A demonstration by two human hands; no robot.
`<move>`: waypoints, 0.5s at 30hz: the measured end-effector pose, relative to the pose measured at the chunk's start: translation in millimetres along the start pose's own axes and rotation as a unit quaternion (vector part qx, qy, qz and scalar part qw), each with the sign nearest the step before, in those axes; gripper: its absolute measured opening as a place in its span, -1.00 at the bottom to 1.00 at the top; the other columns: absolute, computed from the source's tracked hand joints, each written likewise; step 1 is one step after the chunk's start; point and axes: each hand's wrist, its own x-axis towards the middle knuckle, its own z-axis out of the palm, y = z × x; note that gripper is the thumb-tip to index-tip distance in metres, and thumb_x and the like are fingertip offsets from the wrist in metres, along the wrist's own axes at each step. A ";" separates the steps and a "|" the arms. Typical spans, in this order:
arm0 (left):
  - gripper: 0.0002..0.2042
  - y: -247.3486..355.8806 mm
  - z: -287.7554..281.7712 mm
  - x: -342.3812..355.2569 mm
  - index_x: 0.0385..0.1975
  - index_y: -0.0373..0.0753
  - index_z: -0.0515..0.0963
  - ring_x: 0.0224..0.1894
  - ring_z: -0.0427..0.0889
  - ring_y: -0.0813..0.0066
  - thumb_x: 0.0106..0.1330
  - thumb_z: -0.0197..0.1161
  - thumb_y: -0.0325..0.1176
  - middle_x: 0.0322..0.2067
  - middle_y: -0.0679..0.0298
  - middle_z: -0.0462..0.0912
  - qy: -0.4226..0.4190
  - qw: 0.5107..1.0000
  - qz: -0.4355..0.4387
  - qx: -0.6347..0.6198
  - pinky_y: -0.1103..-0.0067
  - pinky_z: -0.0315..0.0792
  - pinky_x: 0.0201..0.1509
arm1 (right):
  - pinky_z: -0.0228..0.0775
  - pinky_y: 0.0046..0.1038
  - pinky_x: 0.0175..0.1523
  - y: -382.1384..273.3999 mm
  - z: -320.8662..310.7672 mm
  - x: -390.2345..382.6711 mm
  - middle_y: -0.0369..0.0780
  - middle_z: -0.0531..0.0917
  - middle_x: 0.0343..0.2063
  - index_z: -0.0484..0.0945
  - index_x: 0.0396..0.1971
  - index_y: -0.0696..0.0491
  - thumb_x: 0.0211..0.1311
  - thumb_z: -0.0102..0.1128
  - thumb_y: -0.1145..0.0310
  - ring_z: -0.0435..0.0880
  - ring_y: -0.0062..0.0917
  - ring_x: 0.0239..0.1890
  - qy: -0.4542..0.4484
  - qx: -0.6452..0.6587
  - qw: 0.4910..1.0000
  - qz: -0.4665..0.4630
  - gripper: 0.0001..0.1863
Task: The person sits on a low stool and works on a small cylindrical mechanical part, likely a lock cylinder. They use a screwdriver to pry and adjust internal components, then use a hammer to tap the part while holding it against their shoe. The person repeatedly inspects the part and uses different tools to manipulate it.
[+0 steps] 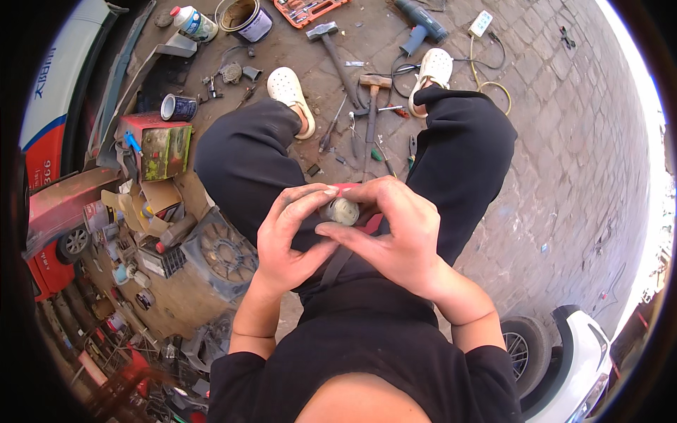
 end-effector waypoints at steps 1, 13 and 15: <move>-0.50 -2.4 -0.6 1.6 -0.05 -0.31 0.52 -0.08 0.57 0.13 -0.12 0.34 -0.61 -0.11 0.11 0.59 -0.005 1.000 -0.007 0.000 0.37 0.45 0.02 | 0.47 -0.64 -0.44 -1.8 1.1 4.1 -0.19 0.63 -0.39 0.55 -0.33 0.18 -0.18 0.56 0.40 0.61 -0.61 -0.48 -0.009 0.017 1.000 0.010 -0.60; -0.57 -29.0 -39.1 59.2 -0.09 -0.34 0.53 -0.16 0.61 0.11 -0.07 0.34 -0.56 -0.20 0.08 0.63 -0.116 0.992 -0.018 0.042 0.40 0.49 -0.10 | 0.53 -0.61 -0.37 17.1 9.9 49.8 -0.22 0.57 -0.35 0.52 -0.27 0.20 -0.06 0.45 0.54 0.64 -0.60 -0.42 -0.048 0.115 0.989 0.084 -0.67; -0.58 -37.4 -55.0 85.1 -0.09 -0.33 0.51 -0.17 0.61 0.12 -0.04 0.34 -0.55 -0.20 0.08 0.62 -0.166 0.982 -0.028 0.085 0.39 0.49 -0.11 | 0.55 -0.59 -0.34 27.6 25.4 64.8 -0.21 0.56 -0.35 0.52 -0.27 0.21 -0.05 0.43 0.56 0.64 -0.58 -0.40 -0.016 0.129 0.987 0.090 -0.68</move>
